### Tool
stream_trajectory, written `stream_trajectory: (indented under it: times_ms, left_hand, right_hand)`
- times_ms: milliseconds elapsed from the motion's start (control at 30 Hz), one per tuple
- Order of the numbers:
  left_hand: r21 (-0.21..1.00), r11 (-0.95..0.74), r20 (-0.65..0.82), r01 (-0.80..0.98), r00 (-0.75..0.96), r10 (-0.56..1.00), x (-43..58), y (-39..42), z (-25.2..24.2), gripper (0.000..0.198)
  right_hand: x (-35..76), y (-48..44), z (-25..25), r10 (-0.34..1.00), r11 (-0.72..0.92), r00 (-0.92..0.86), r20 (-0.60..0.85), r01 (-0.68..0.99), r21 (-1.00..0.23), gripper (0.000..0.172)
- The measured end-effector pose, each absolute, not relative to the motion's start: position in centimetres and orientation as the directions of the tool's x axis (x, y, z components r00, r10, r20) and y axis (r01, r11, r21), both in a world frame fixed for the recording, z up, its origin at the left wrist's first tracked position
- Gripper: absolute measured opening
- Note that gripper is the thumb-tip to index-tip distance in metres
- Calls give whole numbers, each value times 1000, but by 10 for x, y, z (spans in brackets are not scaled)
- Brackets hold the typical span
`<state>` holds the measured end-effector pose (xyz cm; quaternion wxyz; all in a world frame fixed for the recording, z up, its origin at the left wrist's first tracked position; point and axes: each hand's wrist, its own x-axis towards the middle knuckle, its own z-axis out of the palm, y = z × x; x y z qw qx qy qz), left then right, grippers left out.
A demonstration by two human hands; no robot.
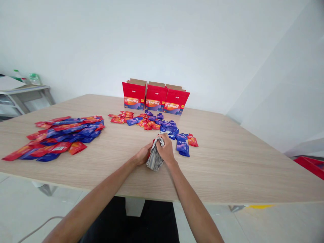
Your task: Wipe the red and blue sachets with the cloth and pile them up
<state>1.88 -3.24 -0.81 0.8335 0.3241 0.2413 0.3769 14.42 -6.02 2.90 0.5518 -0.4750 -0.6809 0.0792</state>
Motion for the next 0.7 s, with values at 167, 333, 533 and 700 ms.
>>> stream_trajectory:
  times_ms: [167,333,533,700]
  left_hand:
    - [704,464,-150,-537,527,837,13,-23,-9,33]
    - [734,351,-192,-581,318,929,6,-12,-3,39]
    - [847,108,-86,-520,67,994,-4,-1,6,15]
    - [995,72,-81,-75,-132,988,-52,34,30,22]
  right_hand:
    - [137,-61,25,778,606,-228,585,519,-603,15]
    - [126,-63,15,745,663,-499,442,482,-573,17]
    - [133,-64,20,750,662,-442,493,489,-569,19]
    - [137,-64,24,759,651,-410,506,509,-564,20]
